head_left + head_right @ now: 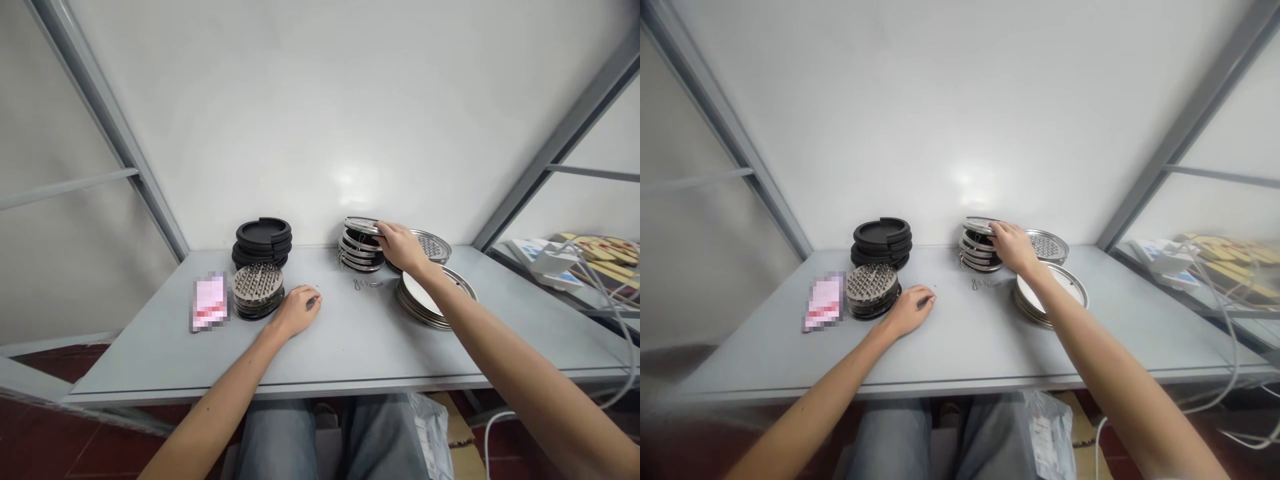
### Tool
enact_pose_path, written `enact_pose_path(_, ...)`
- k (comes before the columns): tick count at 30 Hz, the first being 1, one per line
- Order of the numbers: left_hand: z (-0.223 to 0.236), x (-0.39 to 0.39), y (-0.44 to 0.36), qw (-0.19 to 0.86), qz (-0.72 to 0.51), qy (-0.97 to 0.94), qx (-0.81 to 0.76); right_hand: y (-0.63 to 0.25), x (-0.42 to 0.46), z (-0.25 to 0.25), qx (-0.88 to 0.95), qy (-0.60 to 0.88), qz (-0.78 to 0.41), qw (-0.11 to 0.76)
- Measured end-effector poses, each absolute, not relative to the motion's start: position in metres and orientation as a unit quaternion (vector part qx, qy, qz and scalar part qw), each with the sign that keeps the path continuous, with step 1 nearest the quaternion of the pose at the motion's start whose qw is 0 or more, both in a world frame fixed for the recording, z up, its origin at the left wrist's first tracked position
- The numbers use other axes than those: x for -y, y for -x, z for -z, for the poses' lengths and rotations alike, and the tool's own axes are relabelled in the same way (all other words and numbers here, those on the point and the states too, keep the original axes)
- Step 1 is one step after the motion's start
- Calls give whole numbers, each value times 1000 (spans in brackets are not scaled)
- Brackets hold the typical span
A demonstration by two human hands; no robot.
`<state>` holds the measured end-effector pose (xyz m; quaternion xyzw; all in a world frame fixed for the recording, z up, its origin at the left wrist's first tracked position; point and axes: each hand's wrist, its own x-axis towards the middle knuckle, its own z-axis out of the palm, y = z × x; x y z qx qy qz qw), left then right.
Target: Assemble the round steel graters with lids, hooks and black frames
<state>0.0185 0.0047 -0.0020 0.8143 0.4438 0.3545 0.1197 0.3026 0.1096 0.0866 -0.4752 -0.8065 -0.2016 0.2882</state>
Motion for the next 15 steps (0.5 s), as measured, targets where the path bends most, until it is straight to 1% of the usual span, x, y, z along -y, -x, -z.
enact_pose_path(4,2,-5,-18,119,-354,-811,-450,-305,-112,-86,795,463,217,327)
enact_pose_path(9,4,-5,-16,123,-359,-811,-445,-312,-109,-88,801,427,234,348)
enact_pose_path(13,6,-3,-19,132,-418,-785,-438,-307,-96,-91,797,343,277,412)
enact_pose_path(15,6,-2,-21,127,-473,-758,-431,-298,-86,-91,812,279,290,424)
